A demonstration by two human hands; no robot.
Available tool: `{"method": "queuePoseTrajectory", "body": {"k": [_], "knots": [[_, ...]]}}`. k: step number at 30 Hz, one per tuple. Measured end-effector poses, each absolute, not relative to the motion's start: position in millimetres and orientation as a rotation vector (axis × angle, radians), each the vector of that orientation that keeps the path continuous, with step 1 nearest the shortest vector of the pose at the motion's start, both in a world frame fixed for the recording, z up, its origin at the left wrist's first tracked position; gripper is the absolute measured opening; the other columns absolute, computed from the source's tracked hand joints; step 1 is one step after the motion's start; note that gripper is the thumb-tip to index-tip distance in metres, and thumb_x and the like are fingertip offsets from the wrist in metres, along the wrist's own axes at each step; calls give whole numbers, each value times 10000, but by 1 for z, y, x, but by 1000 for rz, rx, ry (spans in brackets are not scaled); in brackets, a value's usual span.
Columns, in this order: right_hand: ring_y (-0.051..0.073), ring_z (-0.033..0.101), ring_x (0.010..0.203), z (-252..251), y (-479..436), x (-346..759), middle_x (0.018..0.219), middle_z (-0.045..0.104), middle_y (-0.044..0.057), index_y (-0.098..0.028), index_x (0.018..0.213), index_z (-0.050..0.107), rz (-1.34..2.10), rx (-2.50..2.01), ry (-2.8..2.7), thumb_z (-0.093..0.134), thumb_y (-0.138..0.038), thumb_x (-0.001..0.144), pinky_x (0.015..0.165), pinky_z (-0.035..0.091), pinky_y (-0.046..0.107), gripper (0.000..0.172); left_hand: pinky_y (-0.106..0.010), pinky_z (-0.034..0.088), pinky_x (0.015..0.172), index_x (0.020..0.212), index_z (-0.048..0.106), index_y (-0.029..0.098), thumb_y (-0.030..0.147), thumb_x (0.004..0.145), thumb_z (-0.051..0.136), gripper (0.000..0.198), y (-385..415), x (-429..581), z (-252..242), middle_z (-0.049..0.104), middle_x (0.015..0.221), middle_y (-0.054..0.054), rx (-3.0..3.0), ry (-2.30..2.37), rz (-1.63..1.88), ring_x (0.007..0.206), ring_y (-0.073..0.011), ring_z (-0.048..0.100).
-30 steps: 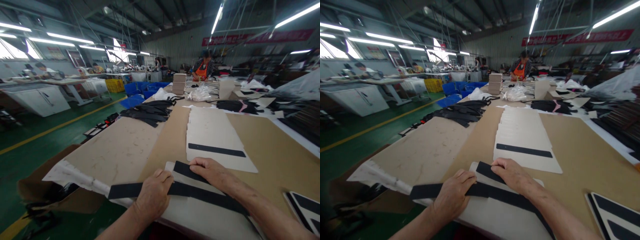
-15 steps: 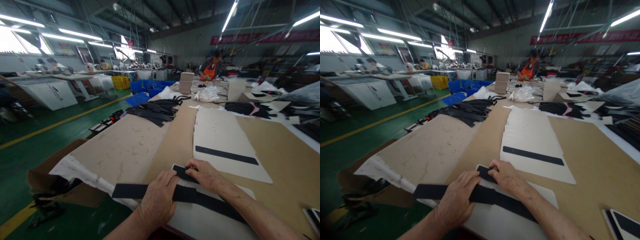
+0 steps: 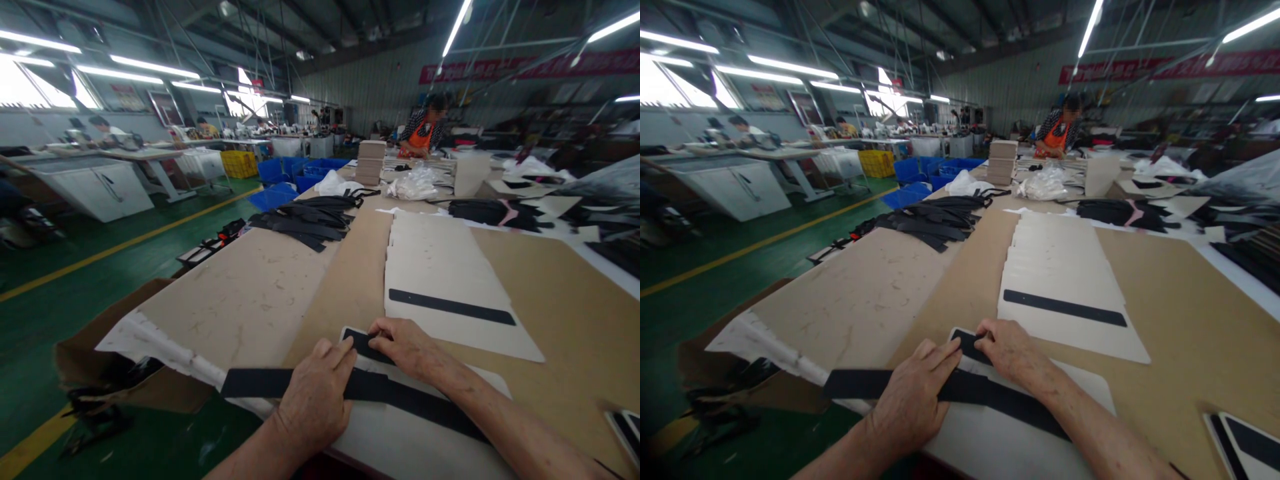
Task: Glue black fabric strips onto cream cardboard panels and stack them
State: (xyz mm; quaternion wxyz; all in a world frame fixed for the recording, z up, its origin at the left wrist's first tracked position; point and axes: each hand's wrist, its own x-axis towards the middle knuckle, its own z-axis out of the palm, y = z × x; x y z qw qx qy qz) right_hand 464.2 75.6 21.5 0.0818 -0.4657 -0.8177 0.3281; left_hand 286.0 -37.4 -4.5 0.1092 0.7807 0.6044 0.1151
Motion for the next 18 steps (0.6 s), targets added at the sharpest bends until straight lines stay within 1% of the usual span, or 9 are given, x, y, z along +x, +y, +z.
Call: {"method": "queuePoseTrajectory", "body": {"k": [6,12,15,18], "knots": [[169,621,741,19,76,464,802,727,27,-202,881,730,928,-1372,-2469,597,-235,835,652,385,261,144,-431,383,1109,1404,462,148,180,697,526,711,-39,287,-4,408,1521,-34,2272,1794,279,1248,-287,389],[179,637,788,16,77,465,854,744,35,-213,919,745,891,-1380,-2491,605,-234,838,684,392,262,162,-404,381,1109,1392,479,153,187,715,527,680,-37,288,-2,427,1507,-27,2275,1801,283,1219,-272,401],[169,626,751,17,76,462,831,739,30,-219,918,746,877,-1376,-2489,601,-238,846,659,381,260,163,-395,370,1118,1386,486,148,184,715,531,674,-37,288,-3,439,1495,-36,2289,1817,294,1223,-268,399],[152,594,679,25,75,467,758,711,12,-215,920,735,923,-1362,-2456,614,-278,838,617,370,256,159,-402,372,1120,1385,488,145,190,714,544,674,-37,289,-4,441,1493,-46,2297,1826,287,1236,-273,396]]}}
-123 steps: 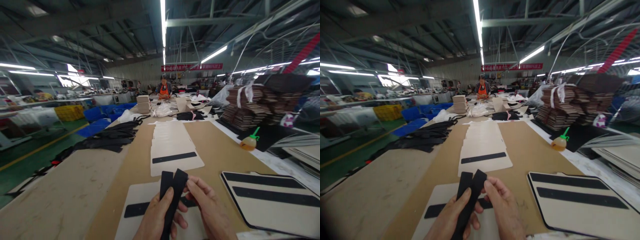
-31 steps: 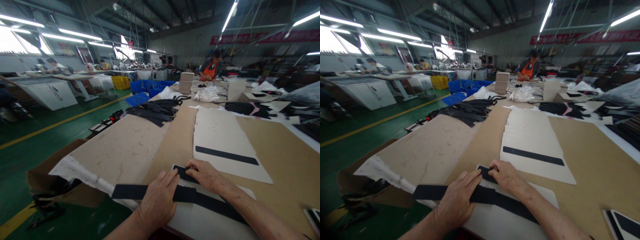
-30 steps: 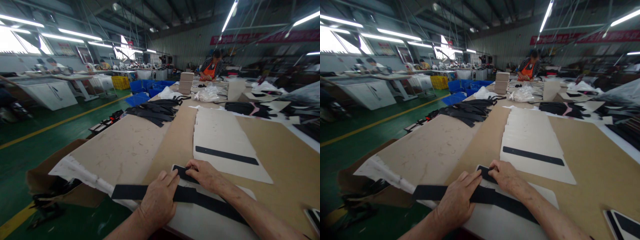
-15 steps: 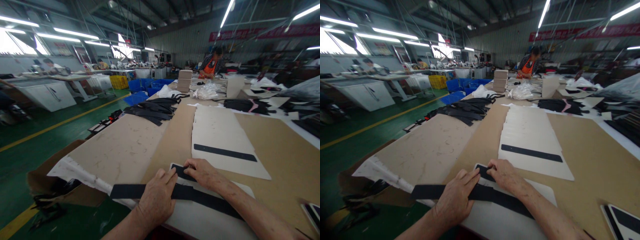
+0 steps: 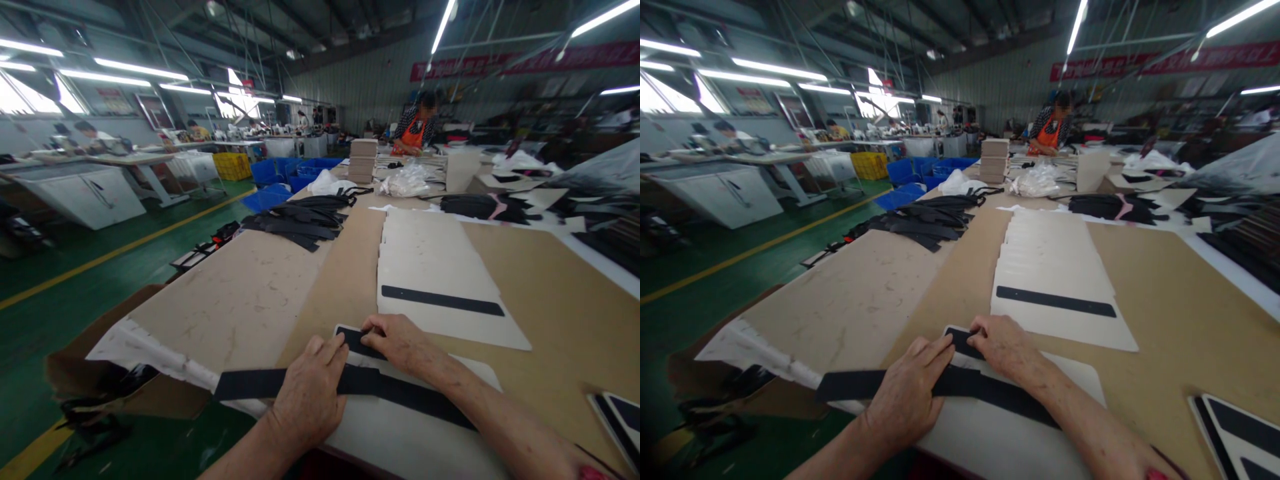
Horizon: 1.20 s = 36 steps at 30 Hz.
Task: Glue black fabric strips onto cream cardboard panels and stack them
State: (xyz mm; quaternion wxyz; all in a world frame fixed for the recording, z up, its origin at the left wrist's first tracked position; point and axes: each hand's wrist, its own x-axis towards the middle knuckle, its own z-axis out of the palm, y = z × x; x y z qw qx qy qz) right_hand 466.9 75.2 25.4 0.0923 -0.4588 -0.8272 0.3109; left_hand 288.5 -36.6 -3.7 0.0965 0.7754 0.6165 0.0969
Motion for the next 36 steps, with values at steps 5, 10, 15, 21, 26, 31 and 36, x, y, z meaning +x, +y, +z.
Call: {"method": "queuePoseTrajectory", "body": {"k": [5,10,15,21,26,31,36], "knots": [[149,580,692,46,77,530,798,668,-21,-238,1090,677,1261,-1348,-2433,680,-272,728,598,391,243,363,-420,377,1126,1370,509,145,167,714,539,657,-36,289,-2,451,1490,-50,2303,1833,273,1255,-278,407],[153,553,698,35,68,620,817,639,-11,-234,1103,645,1310,-1558,-2191,634,-289,743,626,416,260,364,-440,403,1115,1355,527,124,128,695,538,660,-34,288,-6,480,1467,-67,2361,1848,279,1245,-286,435],[175,588,732,10,43,638,791,665,-7,-220,963,633,1090,-1730,-1949,580,-341,797,695,434,297,212,-469,451,1080,1340,547,126,139,697,561,644,-32,285,-12,497,1455,-68,2439,1852,279,1212,-303,472],[180,601,701,11,28,622,730,668,-28,-238,869,614,872,-1898,-1774,586,-390,768,662,419,288,184,-458,512,1014,1298,588,119,123,681,536,619,-30,281,-17,559,1394,-71,2616,1851,343,1156,-300,523],[168,569,652,15,29,619,682,620,-40,-241,837,599,838,-1910,-1728,585,-388,763,622,399,279,166,-448,538,973,1284,600,129,136,679,535,609,-29,278,-19,572,1379,-67,2703,1826,378,1130,-298,547],[174,553,635,15,32,614,651,579,-32,-244,757,569,769,-1944,-1747,564,-378,761,607,387,287,134,-437,537,973,1283,599,135,151,670,540,616,-27,276,-22,578,1373,-61,2742,1820,414,1135,-296,551],[179,547,617,7,34,615,635,575,-30,-248,757,570,718,-1929,-1751,560,-399,765,604,383,298,152,-418,528,985,1292,593,155,164,667,543,627,-27,275,-23,568,1388,-46,2724,1832,400,1147,-286,554]]}}
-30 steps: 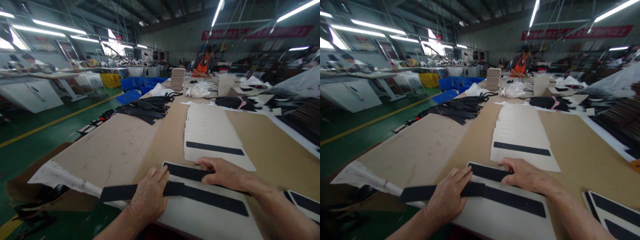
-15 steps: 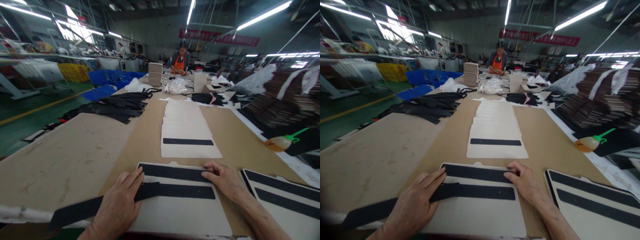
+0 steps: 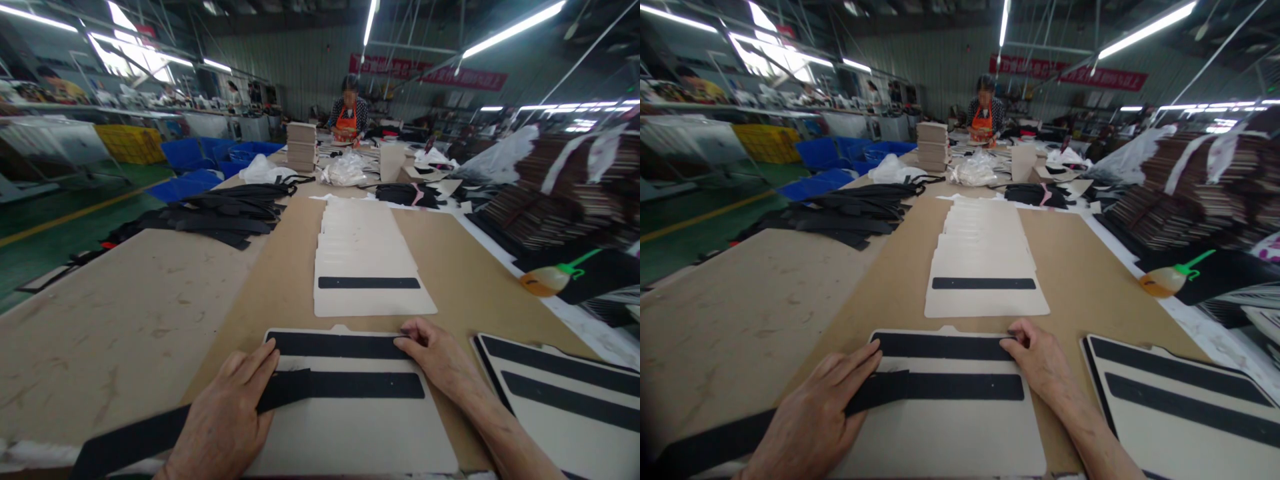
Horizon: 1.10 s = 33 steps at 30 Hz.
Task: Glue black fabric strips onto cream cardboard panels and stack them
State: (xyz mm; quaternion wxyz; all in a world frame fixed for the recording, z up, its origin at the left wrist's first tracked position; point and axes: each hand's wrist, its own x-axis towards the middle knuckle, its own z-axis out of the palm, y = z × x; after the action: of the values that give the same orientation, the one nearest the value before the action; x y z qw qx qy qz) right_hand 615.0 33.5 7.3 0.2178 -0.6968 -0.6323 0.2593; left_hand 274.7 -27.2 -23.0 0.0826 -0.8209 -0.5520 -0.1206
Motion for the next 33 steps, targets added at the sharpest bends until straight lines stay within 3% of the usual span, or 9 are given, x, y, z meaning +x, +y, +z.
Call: {"method": "queuePoseTrajectory", "body": {"k": [16,21,25,27,30,31,33], "knots": [[186,564,623,-2,31,614,652,590,-21,-252,741,541,616,-1940,-1806,547,-377,831,605,404,305,154,-438,519,1006,1305,583,164,141,667,546,640,-30,274,-23,564,1392,-51,-2476,-1697,-382,1172,-297,542],[204,619,799,-8,28,614,909,642,45,-221,872,591,336,-1830,-2005,524,-285,896,742,467,326,95,-453,500,1025,1303,587,140,123,699,524,608,-28,280,-13,570,1382,-79,-2497,-1752,-257,1167,-305,548],[219,642,884,2,19,598,968,662,82,-194,929,646,143,-1787,-2373,397,-41,886,797,490,337,295,-466,492,1018,1382,508,144,83,749,475,637,-24,295,8,577,1359,-131,-2515,-1772,0,1188,-313,542],[234,651,881,11,12,585,977,673,97,-197,1080,658,-15,-1794,-2554,380,53,816,761,507,344,457,-466,522,958,1427,451,188,61,767,462,673,-22,305,18,594,1311,-156,-2513,-1771,117,1159,-315,564],[246,665,818,22,4,564,962,682,110,-318,1449,429,-204,-1783,-2738,414,60,801,658,521,331,751,-436,563,842,1442,421,258,40,791,446,687,-17,320,27,650,1125,-151,-2502,-1768,222,1039,-297,621],[252,667,799,24,3,558,941,683,115,-360,1498,339,-236,-1777,-2794,429,44,814,636,521,329,800,-428,568,815,1437,428,270,38,797,447,681,-16,324,28,652,1073,-143,-2497,-1767,244,1005,-291,631],[268,667,777,27,2,548,896,679,129,-390,1511,306,-273,-1771,-2895,454,12,831,623,527,345,804,-426,572,796,1424,446,274,43,805,465,661,-14,329,29,641,1048,-141,-2487,-1760,265,992,-294,633]]}}
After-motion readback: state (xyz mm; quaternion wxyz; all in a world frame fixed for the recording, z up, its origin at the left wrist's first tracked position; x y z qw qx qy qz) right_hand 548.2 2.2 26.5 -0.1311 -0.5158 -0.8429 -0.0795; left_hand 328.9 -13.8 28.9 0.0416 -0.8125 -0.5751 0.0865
